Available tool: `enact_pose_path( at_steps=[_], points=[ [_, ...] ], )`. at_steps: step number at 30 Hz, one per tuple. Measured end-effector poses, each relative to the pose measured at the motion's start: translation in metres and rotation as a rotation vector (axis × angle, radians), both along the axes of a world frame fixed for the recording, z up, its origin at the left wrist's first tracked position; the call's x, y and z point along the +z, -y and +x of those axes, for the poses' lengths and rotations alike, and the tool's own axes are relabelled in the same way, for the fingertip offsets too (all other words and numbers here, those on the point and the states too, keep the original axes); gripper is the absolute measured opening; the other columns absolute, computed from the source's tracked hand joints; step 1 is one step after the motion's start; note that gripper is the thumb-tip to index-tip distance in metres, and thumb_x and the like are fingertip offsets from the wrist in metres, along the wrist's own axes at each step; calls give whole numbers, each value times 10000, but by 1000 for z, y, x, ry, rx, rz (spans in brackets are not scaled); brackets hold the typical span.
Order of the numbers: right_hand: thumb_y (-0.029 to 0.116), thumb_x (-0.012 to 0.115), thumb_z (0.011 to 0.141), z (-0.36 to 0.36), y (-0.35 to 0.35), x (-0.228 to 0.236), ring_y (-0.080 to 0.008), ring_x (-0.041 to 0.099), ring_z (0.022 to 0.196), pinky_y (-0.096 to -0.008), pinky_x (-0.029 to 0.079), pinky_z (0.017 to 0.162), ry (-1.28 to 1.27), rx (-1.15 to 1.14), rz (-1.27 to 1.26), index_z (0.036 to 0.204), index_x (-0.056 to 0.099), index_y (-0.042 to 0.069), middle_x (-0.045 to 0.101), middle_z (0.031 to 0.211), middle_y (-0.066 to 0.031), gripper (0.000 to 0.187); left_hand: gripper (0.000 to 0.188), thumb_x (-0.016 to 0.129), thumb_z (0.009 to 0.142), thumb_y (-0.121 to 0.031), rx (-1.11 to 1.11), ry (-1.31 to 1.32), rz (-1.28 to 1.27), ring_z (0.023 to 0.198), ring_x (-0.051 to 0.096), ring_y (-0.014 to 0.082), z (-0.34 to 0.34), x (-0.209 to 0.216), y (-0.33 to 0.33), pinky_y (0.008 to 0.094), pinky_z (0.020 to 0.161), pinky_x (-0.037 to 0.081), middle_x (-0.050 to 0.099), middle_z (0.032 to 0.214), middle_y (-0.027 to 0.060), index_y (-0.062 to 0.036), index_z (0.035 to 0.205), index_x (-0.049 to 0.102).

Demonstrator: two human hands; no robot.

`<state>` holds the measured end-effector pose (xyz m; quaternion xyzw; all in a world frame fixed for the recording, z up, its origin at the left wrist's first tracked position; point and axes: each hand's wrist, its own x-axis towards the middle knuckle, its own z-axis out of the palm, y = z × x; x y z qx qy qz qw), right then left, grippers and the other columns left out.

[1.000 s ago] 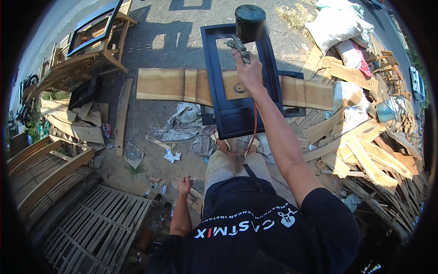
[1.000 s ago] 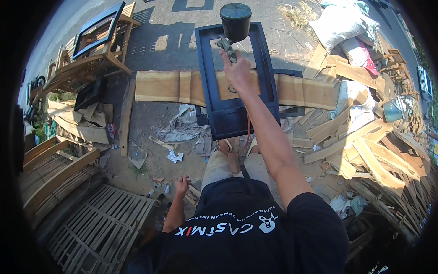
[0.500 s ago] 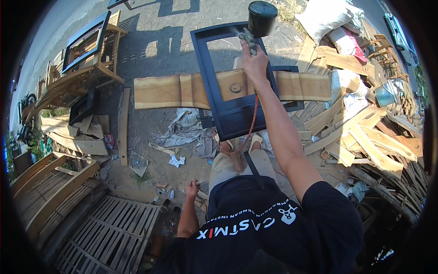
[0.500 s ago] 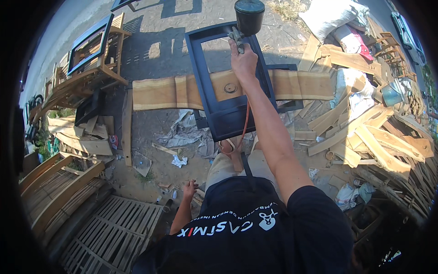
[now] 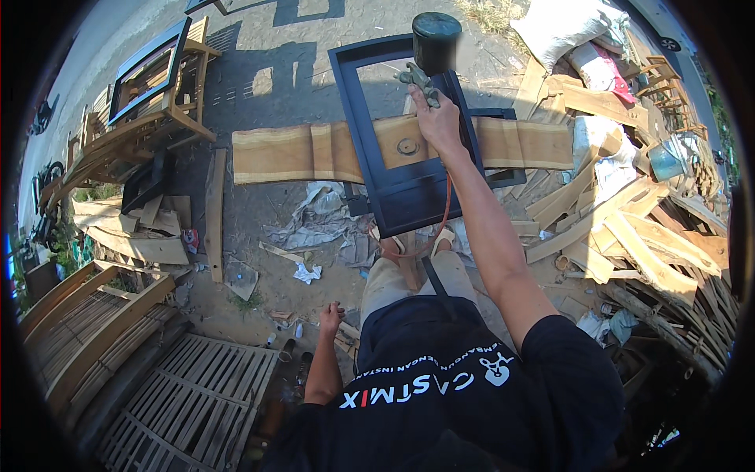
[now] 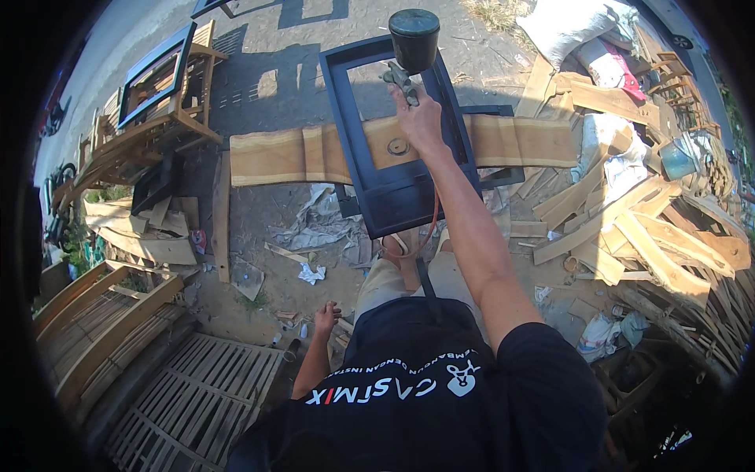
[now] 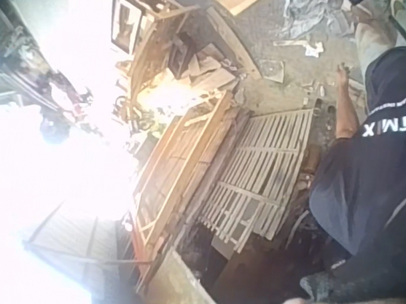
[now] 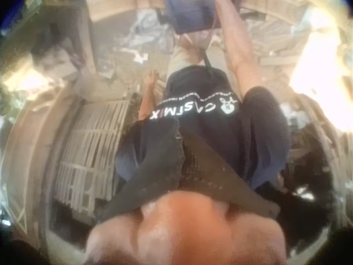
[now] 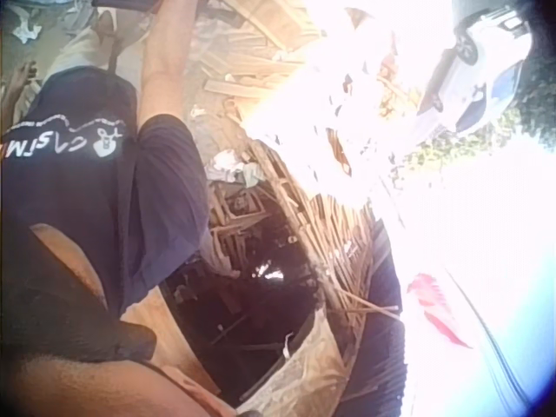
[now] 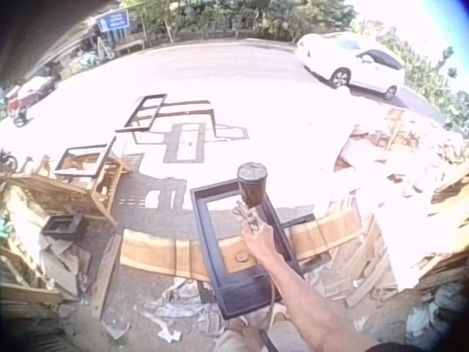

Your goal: The person prepares a spray gun and then uses it to apply a coating to a wooden frame held on a workbench.

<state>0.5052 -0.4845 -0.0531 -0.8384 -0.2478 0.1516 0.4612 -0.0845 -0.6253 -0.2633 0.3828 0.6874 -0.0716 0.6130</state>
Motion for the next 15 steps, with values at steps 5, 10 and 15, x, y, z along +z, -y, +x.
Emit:
enact_pose_path(
  at_steps=[5,10,15],
  points=[
    [628,657,937,9,7,12,-149,678,771,-331,525,773,-167,136,4,1003,744,13,705,722,-81,625,460,502,1052,-394,-6,-12,34,791,706,193,5,11,2,318,644,519,747,1010,167,-3,1239,655],
    [642,668,924,50,10,10,-144,638,777,-317,504,772,-190,205,-80,987,751,40,693,755,-51,611,445,500,1054,-395,-22,-58,60,812,715,193,7,10,20,325,654,529,754,1006,143,-25,1243,658],
    [595,656,958,66,36,1,-131,613,718,-311,487,708,-227,384,-45,976,738,34,656,713,-32,568,468,496,1063,-417,54,-68,88,817,723,196,17,5,60,325,657,532,753,996,145,-16,1246,651]
  ],
)
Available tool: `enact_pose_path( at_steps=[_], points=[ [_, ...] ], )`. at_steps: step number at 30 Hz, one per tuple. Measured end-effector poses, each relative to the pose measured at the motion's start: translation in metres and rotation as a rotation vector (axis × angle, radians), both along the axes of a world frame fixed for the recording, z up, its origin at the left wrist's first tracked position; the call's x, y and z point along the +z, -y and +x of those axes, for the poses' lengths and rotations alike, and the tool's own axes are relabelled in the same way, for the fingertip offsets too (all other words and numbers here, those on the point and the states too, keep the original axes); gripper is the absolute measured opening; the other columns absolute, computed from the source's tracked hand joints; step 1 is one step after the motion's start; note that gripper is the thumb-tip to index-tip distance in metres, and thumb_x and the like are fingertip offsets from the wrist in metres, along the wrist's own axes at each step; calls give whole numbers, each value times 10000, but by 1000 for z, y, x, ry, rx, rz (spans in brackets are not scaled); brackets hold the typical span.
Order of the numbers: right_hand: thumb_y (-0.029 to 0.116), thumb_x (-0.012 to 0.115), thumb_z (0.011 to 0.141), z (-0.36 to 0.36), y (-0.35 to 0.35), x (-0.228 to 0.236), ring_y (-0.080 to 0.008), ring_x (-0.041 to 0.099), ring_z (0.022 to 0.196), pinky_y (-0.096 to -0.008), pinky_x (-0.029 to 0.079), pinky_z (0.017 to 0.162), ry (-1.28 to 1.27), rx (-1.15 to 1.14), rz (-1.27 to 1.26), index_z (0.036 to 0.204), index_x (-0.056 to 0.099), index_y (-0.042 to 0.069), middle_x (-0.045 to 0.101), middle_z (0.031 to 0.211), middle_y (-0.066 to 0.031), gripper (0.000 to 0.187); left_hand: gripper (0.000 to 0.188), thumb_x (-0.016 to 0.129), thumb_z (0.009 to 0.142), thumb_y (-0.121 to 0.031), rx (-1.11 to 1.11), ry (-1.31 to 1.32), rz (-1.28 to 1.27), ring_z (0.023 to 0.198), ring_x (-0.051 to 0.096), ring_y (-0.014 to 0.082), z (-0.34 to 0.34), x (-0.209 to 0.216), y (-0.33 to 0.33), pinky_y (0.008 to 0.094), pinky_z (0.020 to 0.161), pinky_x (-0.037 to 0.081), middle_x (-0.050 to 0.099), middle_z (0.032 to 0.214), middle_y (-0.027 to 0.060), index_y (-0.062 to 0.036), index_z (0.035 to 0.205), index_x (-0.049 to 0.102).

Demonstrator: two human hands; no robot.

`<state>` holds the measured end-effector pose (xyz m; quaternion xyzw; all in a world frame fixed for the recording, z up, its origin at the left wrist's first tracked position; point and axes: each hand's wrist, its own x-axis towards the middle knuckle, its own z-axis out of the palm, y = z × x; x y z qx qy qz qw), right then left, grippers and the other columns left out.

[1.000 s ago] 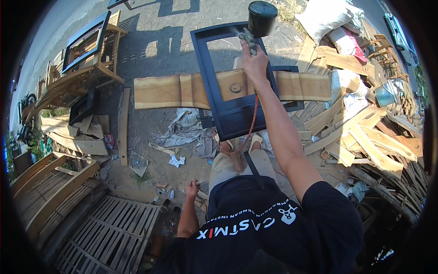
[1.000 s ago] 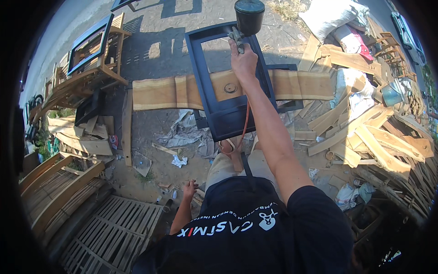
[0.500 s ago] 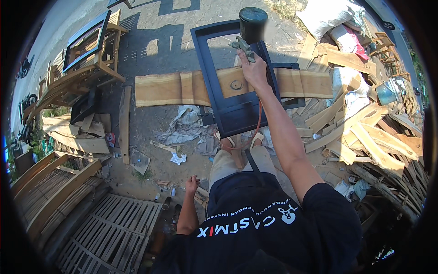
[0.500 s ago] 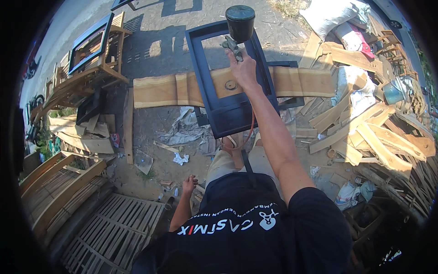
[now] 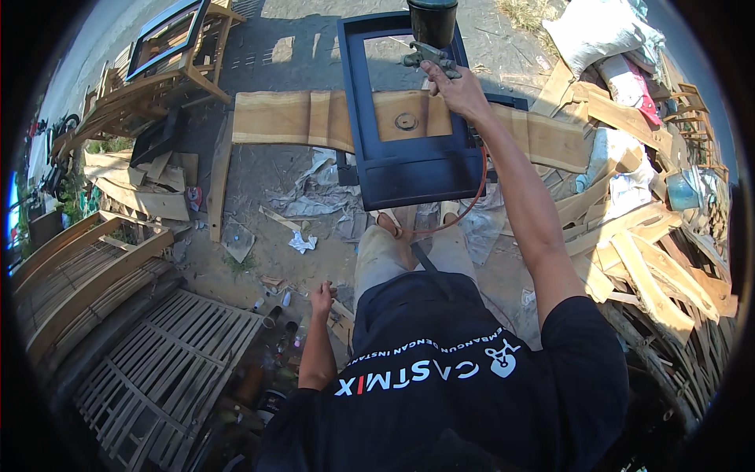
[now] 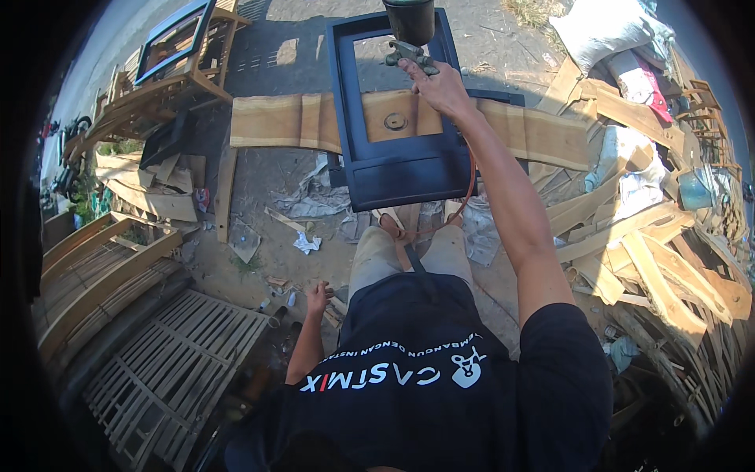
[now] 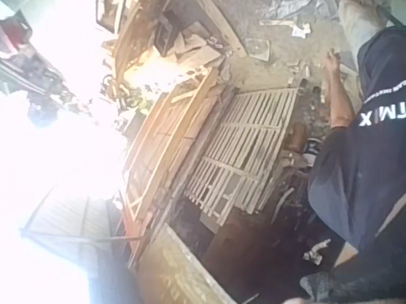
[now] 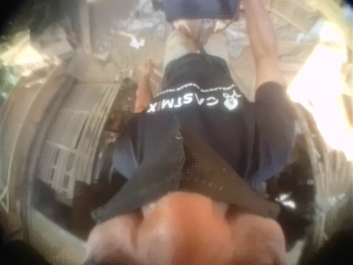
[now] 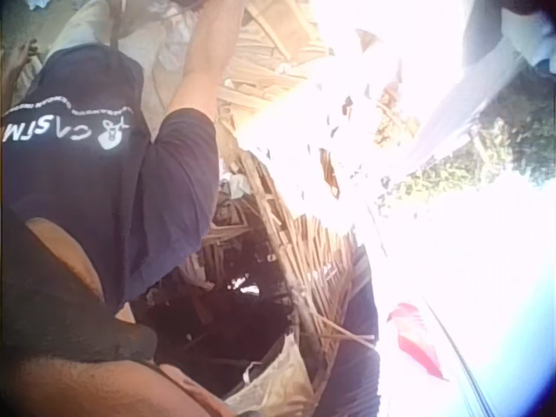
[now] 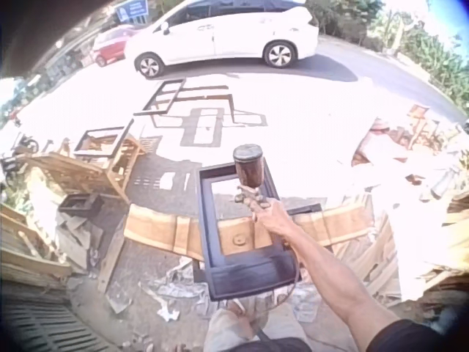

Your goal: The person prepares a spray gun and then uses it to apply a coating to a wooden frame held on a workbench.

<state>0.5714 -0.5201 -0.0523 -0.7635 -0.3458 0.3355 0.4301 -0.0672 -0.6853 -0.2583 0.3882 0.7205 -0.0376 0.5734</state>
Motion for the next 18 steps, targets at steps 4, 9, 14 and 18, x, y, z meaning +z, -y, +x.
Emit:
enact_pose_path(
  at_steps=[4,9,14,18],
  points=[
    [568,648,974,6,32,-14,-123,614,694,-300,489,680,-13,118,-49,929,724,25,645,695,-33,551,481,473,1072,-416,75,-25,0,861,714,198,21,-7,52,328,702,532,738,1027,125,-15,1277,641],
    [670,652,918,11,79,-5,-147,622,669,-342,507,664,-91,232,-128,974,733,29,641,686,-47,648,462,497,1069,-422,159,-47,9,804,718,186,68,-2,127,304,635,514,746,978,133,-12,1218,651],
    [610,656,947,16,114,12,-154,636,710,-348,508,683,-154,402,-139,1018,748,38,644,694,-51,585,463,495,1068,-433,232,-62,-21,800,716,180,113,5,183,304,627,510,745,974,118,-24,1211,658],
    [594,666,949,20,123,2,-149,634,709,-346,510,686,-188,488,-118,967,754,22,651,702,-58,579,479,491,1068,-443,254,-62,-31,802,715,183,124,5,213,307,629,512,744,977,114,-28,1242,654]
  ],
)
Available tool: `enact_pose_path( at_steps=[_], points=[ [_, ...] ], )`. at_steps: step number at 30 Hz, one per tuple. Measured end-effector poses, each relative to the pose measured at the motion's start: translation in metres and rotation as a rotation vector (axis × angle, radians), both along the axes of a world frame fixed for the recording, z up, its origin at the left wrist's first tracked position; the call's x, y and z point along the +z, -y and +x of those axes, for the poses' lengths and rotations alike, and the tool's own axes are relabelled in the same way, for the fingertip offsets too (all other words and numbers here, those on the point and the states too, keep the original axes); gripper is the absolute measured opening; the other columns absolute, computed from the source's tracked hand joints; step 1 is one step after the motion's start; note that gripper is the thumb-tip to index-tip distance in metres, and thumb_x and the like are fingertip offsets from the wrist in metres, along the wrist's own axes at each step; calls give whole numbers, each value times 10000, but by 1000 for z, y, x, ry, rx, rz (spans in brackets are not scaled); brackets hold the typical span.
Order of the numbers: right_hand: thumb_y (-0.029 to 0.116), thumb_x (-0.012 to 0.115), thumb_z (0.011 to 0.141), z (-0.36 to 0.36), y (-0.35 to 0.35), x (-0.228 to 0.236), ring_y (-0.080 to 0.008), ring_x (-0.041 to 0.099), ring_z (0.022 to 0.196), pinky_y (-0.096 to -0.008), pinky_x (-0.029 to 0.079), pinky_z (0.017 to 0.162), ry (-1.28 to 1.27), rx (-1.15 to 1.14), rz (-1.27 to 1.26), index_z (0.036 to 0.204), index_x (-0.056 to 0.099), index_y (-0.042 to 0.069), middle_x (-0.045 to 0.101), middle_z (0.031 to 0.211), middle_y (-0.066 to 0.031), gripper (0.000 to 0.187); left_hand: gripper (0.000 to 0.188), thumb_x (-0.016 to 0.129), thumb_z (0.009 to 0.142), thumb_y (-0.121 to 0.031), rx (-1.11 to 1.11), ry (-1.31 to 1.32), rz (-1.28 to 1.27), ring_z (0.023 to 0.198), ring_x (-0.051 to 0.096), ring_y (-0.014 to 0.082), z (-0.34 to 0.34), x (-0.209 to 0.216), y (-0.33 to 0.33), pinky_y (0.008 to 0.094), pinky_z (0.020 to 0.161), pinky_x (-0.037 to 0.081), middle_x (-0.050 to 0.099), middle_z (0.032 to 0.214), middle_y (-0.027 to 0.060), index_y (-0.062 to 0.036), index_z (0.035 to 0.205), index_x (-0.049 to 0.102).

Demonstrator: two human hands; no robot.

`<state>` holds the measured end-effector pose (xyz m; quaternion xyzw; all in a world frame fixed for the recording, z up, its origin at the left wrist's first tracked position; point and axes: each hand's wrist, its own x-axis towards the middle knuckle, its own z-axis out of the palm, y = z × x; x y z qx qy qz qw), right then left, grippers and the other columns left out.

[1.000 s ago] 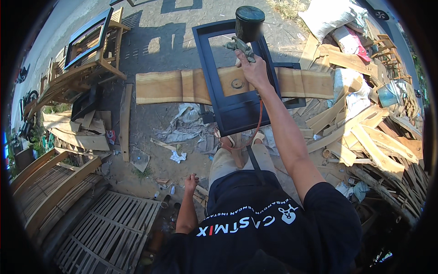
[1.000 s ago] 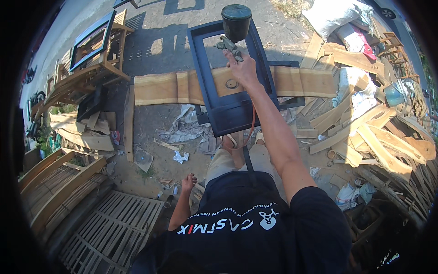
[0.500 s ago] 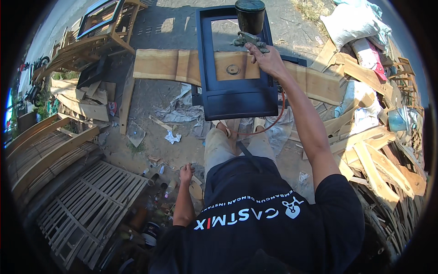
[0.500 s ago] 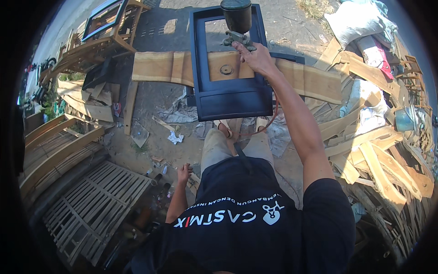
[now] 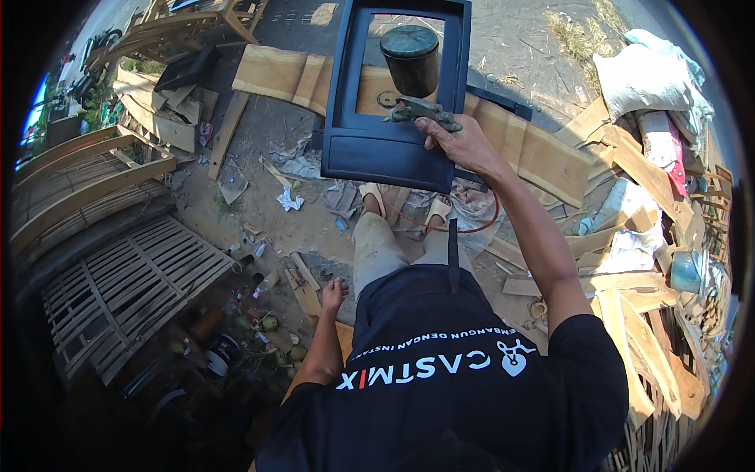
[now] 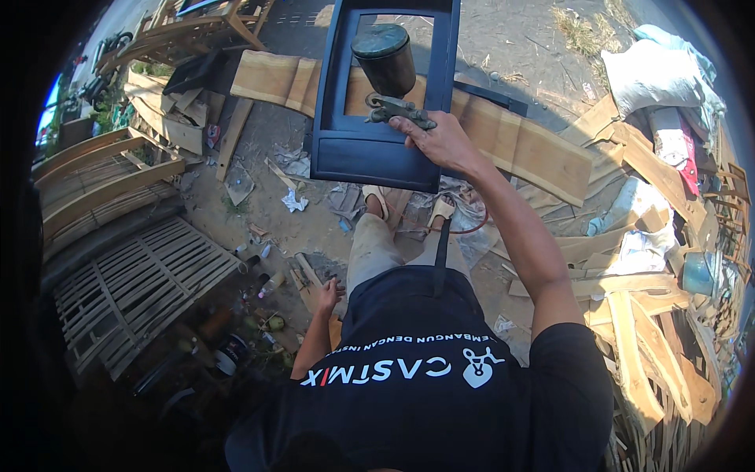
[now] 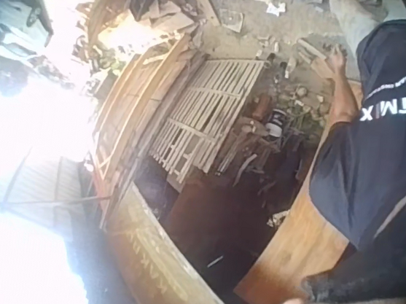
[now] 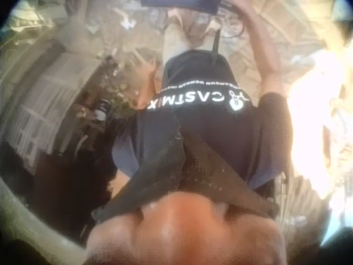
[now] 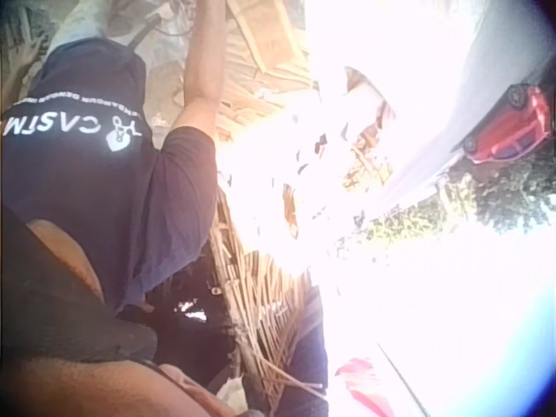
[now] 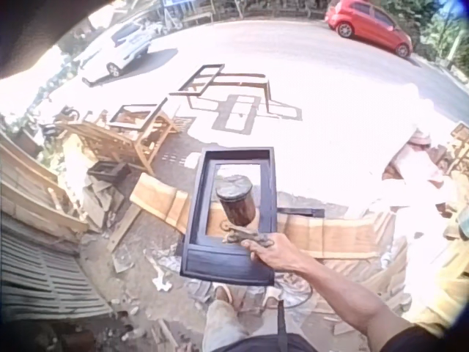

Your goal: The person prepares a spray gun and then uses it to apply a coating to a wooden frame held on a workbench.

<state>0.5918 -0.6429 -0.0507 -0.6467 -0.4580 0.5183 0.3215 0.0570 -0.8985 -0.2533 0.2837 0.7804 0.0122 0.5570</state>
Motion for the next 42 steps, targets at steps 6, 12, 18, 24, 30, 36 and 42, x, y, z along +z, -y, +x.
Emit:
enact_pose_path(
  at_steps=[6,12,18,24,30,36,42],
  points=[
    [628,661,934,-4,-24,12,-166,642,713,-356,516,691,79,82,20,950,740,-3,670,718,-79,636,502,492,1065,-458,22,3,38,837,724,193,18,6,4,309,662,516,747,1016,126,-32,1282,644],
    [702,644,905,10,-73,22,-184,642,724,-363,517,714,208,-22,82,860,714,3,644,681,-77,704,502,493,1065,-463,72,-10,35,846,724,192,7,10,11,307,666,516,749,1030,131,-35,1276,648],
    [778,598,877,37,-130,5,-234,727,776,-407,558,785,295,-91,109,1119,743,29,700,719,-112,801,498,486,1067,-462,72,-3,7,847,724,187,7,7,5,303,668,515,750,1020,127,-40,1272,653],
    [759,584,897,44,-165,18,-211,718,755,-396,555,767,336,-168,240,1170,763,139,688,711,-83,700,496,479,1070,-458,84,-4,12,853,723,181,2,4,-2,296,677,515,749,1012,119,-41,1272,655],
    [750,575,910,46,-161,7,-207,713,756,-384,551,751,356,-188,315,1119,771,117,688,717,-74,695,498,464,1076,-461,98,0,-14,894,708,184,-3,12,8,315,716,518,734,1055,114,-51,1304,632],
    [731,606,908,39,-103,-14,-175,678,776,-372,527,720,187,-70,146,971,739,43,690,731,-65,704,524,436,1082,-484,47,-4,-54,966,694,218,6,17,11,365,805,531,717,1137,129,-64,1348,599],
    [639,603,968,8,-39,-4,-115,559,700,-303,451,675,47,18,43,871,695,42,626,685,-21,611,515,445,1079,-481,38,-3,-33,962,701,214,18,18,12,358,802,532,724,1118,126,-65,1334,609]
  ],
)
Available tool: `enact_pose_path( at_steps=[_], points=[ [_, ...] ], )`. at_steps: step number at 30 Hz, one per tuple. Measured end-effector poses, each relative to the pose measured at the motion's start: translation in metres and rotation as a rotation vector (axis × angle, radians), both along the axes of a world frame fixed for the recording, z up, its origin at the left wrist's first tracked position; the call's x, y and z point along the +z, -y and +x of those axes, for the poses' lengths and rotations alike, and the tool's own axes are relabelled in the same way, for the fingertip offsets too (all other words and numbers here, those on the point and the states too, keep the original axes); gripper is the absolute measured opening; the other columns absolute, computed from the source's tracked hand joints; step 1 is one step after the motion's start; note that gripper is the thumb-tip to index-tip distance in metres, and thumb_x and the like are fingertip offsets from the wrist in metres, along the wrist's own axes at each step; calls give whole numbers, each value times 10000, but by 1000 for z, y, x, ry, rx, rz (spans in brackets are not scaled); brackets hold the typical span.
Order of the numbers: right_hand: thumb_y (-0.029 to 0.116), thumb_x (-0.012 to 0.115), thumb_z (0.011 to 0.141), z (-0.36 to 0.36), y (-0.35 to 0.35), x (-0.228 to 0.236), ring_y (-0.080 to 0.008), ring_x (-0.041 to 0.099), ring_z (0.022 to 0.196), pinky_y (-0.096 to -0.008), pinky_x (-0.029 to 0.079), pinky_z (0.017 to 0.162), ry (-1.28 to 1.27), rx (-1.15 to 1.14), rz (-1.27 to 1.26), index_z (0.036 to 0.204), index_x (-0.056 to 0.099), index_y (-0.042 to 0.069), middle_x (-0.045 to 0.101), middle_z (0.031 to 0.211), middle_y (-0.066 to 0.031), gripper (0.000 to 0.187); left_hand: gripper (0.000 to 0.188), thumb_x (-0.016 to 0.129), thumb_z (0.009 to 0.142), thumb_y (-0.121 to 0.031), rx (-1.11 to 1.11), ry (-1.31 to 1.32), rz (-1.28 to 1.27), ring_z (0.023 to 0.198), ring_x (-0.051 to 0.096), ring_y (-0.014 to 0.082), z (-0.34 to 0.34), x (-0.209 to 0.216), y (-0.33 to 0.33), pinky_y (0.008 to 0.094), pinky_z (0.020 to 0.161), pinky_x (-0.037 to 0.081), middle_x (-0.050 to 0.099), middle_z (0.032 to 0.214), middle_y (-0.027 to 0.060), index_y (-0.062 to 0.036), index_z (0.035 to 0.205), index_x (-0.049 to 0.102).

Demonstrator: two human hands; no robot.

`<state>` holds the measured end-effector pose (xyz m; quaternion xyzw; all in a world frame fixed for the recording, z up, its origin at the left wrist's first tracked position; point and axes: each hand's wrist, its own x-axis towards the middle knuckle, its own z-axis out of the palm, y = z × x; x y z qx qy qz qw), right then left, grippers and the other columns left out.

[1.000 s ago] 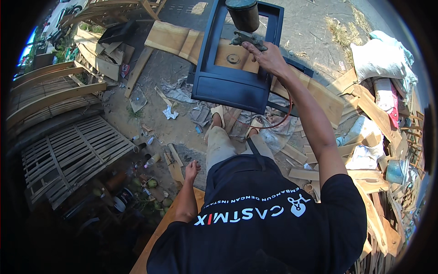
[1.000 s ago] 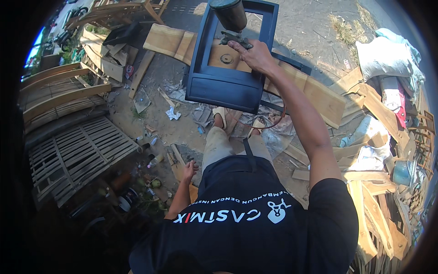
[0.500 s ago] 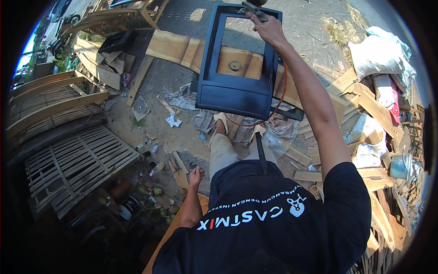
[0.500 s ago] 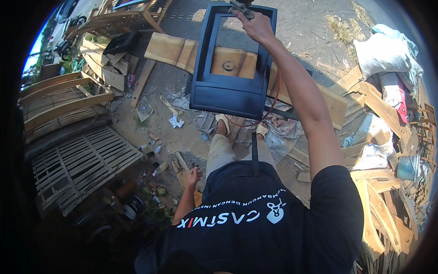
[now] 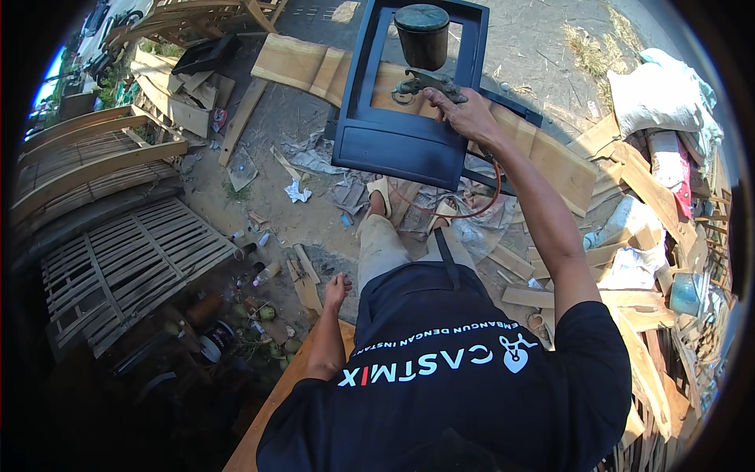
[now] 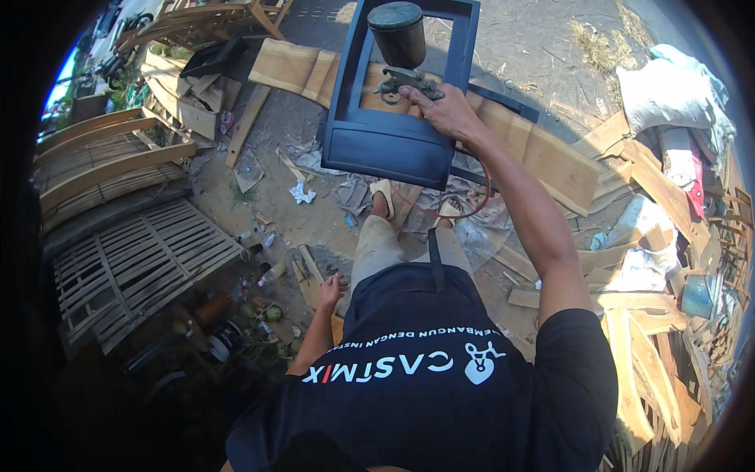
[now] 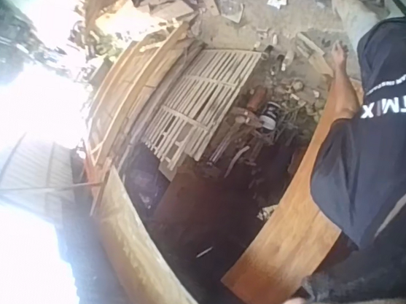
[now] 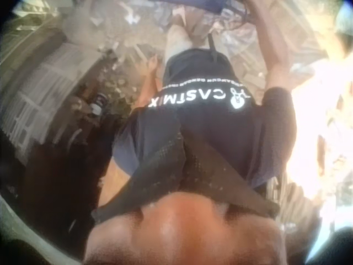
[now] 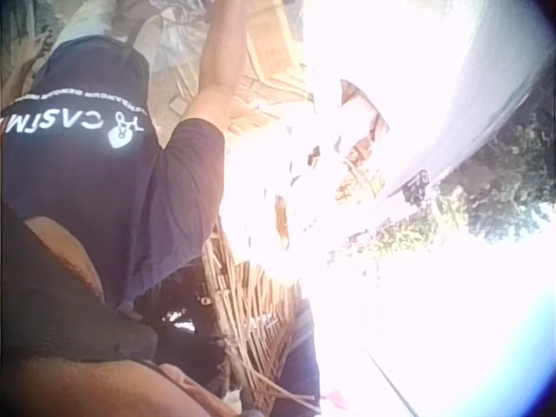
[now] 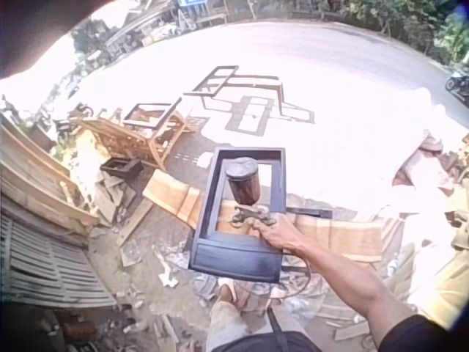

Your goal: The person prepares a spray gun and then uses it to apply a coating to a wooden frame held on a workbench.

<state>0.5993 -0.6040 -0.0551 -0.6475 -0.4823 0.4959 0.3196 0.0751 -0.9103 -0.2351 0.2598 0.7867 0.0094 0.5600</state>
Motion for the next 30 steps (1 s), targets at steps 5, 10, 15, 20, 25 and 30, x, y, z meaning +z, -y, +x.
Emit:
enact_pose_path(
  at_steps=[5,10,15,20,25,30],
  points=[
    [615,661,943,-9,26,5,-150,594,682,-341,474,640,-57,71,-5,825,721,17,640,680,-52,612,507,457,1076,-481,-1,-8,5,937,709,200,7,1,1,348,790,532,729,1101,114,-66,1320,617],
    [603,652,954,-9,13,12,-142,597,712,-330,479,669,-32,75,8,948,740,19,645,708,-47,590,510,478,1066,-467,28,-12,40,882,720,195,6,-3,6,318,705,516,747,1040,131,-38,1288,643],
    [610,641,958,6,-38,9,-127,575,714,-323,470,676,81,-111,125,946,727,34,617,697,-25,583,504,473,1071,-463,15,4,48,881,719,192,6,-5,0,317,705,526,747,1032,129,-40,1282,648],
    [744,624,886,19,-89,29,-205,691,752,-374,539,747,181,-153,126,983,747,32,687,738,-92,730,498,469,1077,-454,42,16,37,874,719,193,-2,-6,2,313,702,533,746,1040,136,-40,1289,646],
    [752,613,890,21,-129,30,-172,647,728,-353,516,706,217,-229,226,881,725,18,676,700,-69,743,506,470,1075,-457,42,13,45,877,721,202,-7,-5,0,322,712,538,747,1043,137,-35,1292,646],
    [749,591,904,38,-171,26,-183,685,788,-355,518,759,366,-235,298,949,757,32,705,740,-86,738,508,473,1072,-460,27,13,42,892,724,212,-11,-7,-12,331,727,537,748,1047,133,-35,1289,648]
  ],
)
